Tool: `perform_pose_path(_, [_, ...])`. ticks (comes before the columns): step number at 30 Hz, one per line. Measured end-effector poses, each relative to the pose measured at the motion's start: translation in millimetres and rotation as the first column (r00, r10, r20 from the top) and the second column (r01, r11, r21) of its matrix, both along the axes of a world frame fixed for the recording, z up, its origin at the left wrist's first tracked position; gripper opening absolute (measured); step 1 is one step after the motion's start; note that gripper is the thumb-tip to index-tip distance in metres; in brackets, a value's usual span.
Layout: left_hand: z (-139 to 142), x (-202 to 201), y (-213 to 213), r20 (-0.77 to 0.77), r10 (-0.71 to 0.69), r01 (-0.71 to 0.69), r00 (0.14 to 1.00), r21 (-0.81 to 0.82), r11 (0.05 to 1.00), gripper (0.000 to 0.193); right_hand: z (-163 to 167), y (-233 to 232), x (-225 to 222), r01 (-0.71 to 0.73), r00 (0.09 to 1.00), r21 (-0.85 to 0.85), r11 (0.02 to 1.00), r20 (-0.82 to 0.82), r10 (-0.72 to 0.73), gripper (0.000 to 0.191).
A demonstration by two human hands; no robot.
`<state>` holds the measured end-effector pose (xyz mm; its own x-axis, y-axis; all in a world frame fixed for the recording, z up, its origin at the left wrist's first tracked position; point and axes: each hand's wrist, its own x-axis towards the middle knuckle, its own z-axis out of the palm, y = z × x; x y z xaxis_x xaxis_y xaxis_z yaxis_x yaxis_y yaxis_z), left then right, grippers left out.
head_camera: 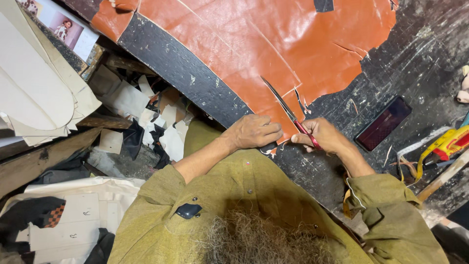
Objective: The person places a paper pattern on a large piece of orange leather, traces its outline with chalk, and cuts along the marked lines using scissors. The person repeats the process to cut a second piece from the same leather sheet.
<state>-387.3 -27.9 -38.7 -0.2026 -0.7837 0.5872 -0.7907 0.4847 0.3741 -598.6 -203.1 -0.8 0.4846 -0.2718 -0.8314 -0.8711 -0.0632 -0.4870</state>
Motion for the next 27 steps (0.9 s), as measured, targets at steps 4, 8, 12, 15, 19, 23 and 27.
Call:
perform_pose_path(4, [0.3,1.7,-0.1,-0.012,-0.004,0.005,1.000,0.013,1.000,0.016,9.8,-5.8,13.0,-0.042,0.999,0.031,0.999,0.012,0.041,0.036])
perform_pose_path(8, [0.3,1.5,0.7,-0.011,-0.015,0.015,1.000,0.011,1.000,0.017,9.4,-15.2,33.1,0.000,0.997,0.107,0.994,0.080,-0.009,0.032])
perform_pose_path(12, [-1.6,0.9,0.5,-0.003,0.002,-0.002,1.000,0.008,1.000,0.016,7.6,-17.0,54.2,-0.084,0.996,0.002,0.996,0.040,0.084,0.039])
perform_pose_path(15, [-3.1,1.6,-0.2,-0.009,0.019,-0.019,1.000,-0.004,1.000,0.012,14.6,-13.6,64.0,-0.085,0.995,0.029,0.996,0.046,0.083,0.035])
perform_pose_path(19, [-3.4,3.3,0.4,0.013,0.050,-0.050,0.999,-0.020,0.999,0.012,21.8,-15.8,79.0,-0.062,0.998,0.071,0.996,0.017,0.061,0.035])
perform_pose_path(23, [-2.3,4.3,1.4,0.005,0.027,-0.027,1.000,-0.011,1.000,0.011,16.2,-24.1,99.7,-0.013,0.997,0.123,0.992,0.074,0.004,0.035])
perform_pose_path(27, [-3.4,5.5,0.8,0.002,0.025,-0.025,1.000,-0.007,1.000,0.010,10.4,-24.2,116.9,-0.056,0.997,0.044,0.997,0.058,0.054,0.039])
